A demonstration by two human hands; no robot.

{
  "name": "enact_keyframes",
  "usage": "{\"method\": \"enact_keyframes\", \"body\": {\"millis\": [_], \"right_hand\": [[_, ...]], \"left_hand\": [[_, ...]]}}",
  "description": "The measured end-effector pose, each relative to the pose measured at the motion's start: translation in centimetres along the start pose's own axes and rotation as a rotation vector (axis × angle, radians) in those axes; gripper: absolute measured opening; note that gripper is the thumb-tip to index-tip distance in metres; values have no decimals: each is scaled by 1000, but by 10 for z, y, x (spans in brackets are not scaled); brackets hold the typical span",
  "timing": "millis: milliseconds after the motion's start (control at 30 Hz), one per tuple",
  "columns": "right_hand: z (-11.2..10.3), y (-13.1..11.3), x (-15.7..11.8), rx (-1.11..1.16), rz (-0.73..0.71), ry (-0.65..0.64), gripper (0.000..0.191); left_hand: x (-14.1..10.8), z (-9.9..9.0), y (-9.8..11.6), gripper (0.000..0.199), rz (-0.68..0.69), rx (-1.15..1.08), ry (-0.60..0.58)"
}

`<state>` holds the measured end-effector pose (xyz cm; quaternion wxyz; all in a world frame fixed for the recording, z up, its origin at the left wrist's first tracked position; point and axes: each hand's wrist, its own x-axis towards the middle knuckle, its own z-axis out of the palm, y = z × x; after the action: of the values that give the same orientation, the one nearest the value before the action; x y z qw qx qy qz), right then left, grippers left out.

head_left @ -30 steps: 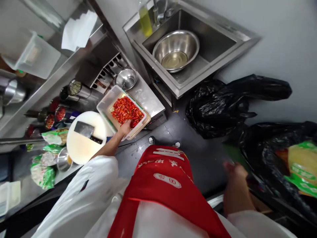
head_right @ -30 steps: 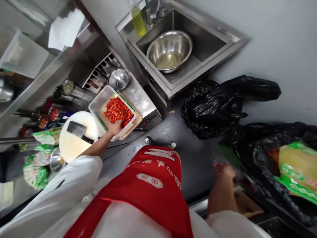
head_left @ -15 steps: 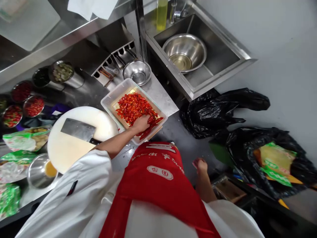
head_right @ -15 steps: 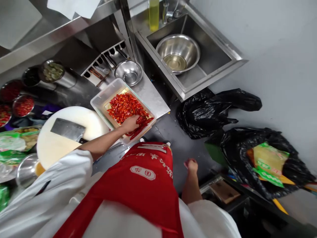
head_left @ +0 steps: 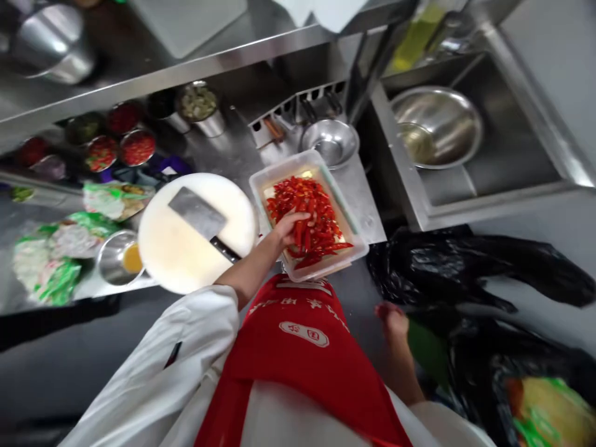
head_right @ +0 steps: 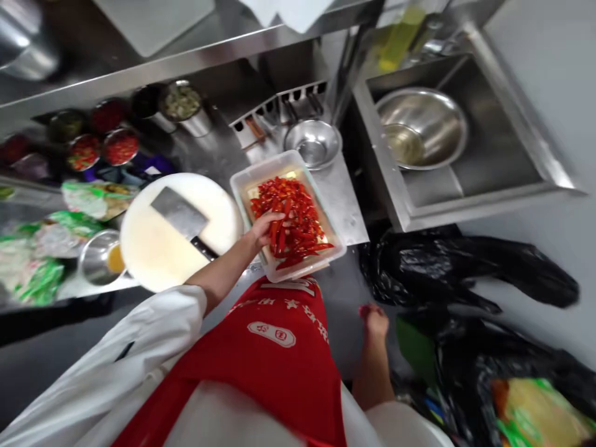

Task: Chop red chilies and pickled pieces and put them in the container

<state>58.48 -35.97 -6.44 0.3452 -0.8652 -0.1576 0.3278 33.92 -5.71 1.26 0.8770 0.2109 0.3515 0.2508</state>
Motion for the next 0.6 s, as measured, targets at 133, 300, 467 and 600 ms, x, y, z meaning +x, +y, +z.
{"method": "enact_keyframes", "body": {"millis": [133,300,467,600], "right_hand": [[7,-85,52,141,-148,302,27],[86,-200,-11,160,-630,-40,33],[243,-242,-146,-427,-1065,-907,39],[324,-254,-197,-897,-1160,-740,59]], "left_hand": [[-47,-32,52,45,244,-12,88],[-160,-139,127,68,374,574,552],[-220,-230,133,61,94,1550,678],[-235,-263,108,81,199,1744,672]]}}
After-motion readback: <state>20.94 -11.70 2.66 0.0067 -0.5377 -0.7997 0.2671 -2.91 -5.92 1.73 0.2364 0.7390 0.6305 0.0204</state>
